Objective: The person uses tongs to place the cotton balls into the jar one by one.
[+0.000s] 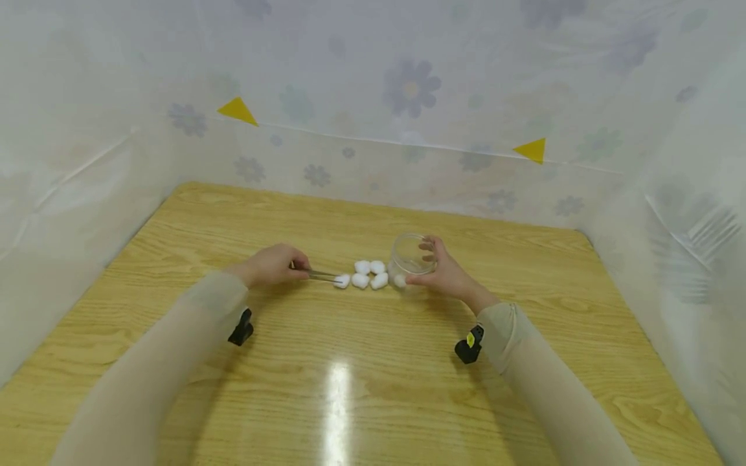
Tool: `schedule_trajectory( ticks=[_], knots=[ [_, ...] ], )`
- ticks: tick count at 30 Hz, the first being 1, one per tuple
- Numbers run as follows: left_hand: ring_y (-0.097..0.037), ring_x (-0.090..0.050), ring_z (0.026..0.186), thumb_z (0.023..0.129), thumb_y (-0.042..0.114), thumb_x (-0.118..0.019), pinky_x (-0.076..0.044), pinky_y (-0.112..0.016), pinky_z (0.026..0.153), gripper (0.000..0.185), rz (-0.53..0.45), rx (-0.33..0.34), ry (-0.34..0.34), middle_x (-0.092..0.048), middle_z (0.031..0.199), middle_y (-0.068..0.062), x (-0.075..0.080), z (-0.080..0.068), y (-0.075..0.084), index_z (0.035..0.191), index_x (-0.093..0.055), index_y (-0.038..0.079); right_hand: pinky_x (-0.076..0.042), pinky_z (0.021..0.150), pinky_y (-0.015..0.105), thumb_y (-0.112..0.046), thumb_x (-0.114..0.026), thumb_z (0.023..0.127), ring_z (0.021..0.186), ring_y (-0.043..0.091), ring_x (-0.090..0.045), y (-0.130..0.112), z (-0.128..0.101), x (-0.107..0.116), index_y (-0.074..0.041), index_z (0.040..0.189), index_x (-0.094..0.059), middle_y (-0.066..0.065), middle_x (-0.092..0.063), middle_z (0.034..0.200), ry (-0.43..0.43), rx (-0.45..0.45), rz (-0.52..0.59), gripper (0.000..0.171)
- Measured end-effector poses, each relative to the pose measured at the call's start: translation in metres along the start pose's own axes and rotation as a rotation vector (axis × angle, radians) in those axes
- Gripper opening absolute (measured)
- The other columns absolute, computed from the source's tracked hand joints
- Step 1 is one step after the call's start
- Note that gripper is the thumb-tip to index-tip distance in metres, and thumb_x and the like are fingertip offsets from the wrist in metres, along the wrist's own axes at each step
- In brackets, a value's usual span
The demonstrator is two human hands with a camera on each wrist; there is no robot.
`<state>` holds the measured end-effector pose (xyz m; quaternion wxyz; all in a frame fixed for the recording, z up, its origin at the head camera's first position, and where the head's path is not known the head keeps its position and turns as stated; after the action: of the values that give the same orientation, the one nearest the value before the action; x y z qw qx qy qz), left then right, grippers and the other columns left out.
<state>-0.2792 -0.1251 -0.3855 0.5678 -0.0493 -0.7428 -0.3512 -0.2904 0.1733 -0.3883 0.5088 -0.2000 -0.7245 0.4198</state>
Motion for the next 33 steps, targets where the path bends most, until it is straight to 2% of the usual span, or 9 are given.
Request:
schedule_trajectory(
  ticks=[4, 10, 16, 26, 33],
  knots=[
    [-0.013, -0.061, 0.076, 0.09, 0.016, -0.063, -0.05, -0.034, 0.071, 0.011, 0.026, 0.001, 0.003, -0.07, 0.088, -0.003, 0.002, 0.0, 0.003, 0.092, -0.071, 0.009, -0.034, 0.103, 0.057, -0.023, -0.074, 0.081, 0.136, 0.041, -0.027, 0.002, 0.0, 0.0, -0.009, 0.146, -0.008, 0.019, -0.021, 0.151, 0.001, -0.006, -0.003, 0.094],
    [-0.01, -0.058, 0.073, 0.09, 0.015, -0.063, -0.049, -0.032, 0.07, 0.011, 0.004, 0.025, 0.004, -0.07, 0.088, -0.003, 0.002, -0.001, 0.004, 0.092, -0.071, 0.008, -0.033, 0.103, 0.059, -0.019, -0.074, 0.082, 0.137, 0.043, -0.024, 0.004, 0.002, 0.0, -0.01, 0.147, -0.005, 0.02, -0.017, 0.152, -0.012, -0.012, 0.008, 0.096],
    [-0.01, -0.058, 0.071, 0.09, 0.014, -0.062, -0.049, -0.032, 0.069, 0.012, -0.021, 0.011, 0.027, -0.069, 0.087, -0.004, 0.002, -0.003, 0.002, 0.093, -0.071, 0.006, -0.033, 0.103, 0.058, -0.02, -0.074, 0.081, 0.136, 0.043, -0.025, 0.004, 0.002, 0.0, -0.01, 0.147, -0.005, 0.02, -0.019, 0.152, -0.009, -0.01, 0.004, 0.096],
    [-0.012, -0.057, 0.071, 0.091, 0.015, -0.061, -0.046, -0.031, 0.067, 0.014, -0.102, 0.036, 0.062, -0.069, 0.088, -0.005, 0.008, -0.007, -0.001, 0.094, -0.071, 0.006, -0.034, 0.103, 0.058, -0.022, -0.074, 0.081, 0.136, 0.043, -0.026, 0.003, -0.001, 0.0, -0.011, 0.148, -0.005, 0.019, -0.019, 0.152, -0.007, -0.011, 0.008, 0.097],
    [-0.018, -0.055, 0.071, 0.092, 0.014, -0.059, -0.044, -0.032, 0.065, 0.017, -0.169, 0.047, 0.098, -0.068, 0.09, -0.012, 0.018, -0.007, 0.0, 0.099, -0.069, 0.002, -0.034, 0.102, 0.058, -0.021, -0.074, 0.081, 0.136, 0.043, -0.026, 0.003, 0.0, -0.001, -0.01, 0.148, -0.005, 0.019, -0.019, 0.152, -0.008, -0.009, 0.01, 0.097]
  ],
)
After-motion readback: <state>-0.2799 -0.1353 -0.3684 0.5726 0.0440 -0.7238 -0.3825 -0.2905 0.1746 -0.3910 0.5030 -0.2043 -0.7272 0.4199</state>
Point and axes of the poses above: each hand's wrist, its own z-axis towards the middle knuckle, its own x-axis out of the back of the hand, y = z × x, the point moved 6 cm from there along z, towards the middle knuckle
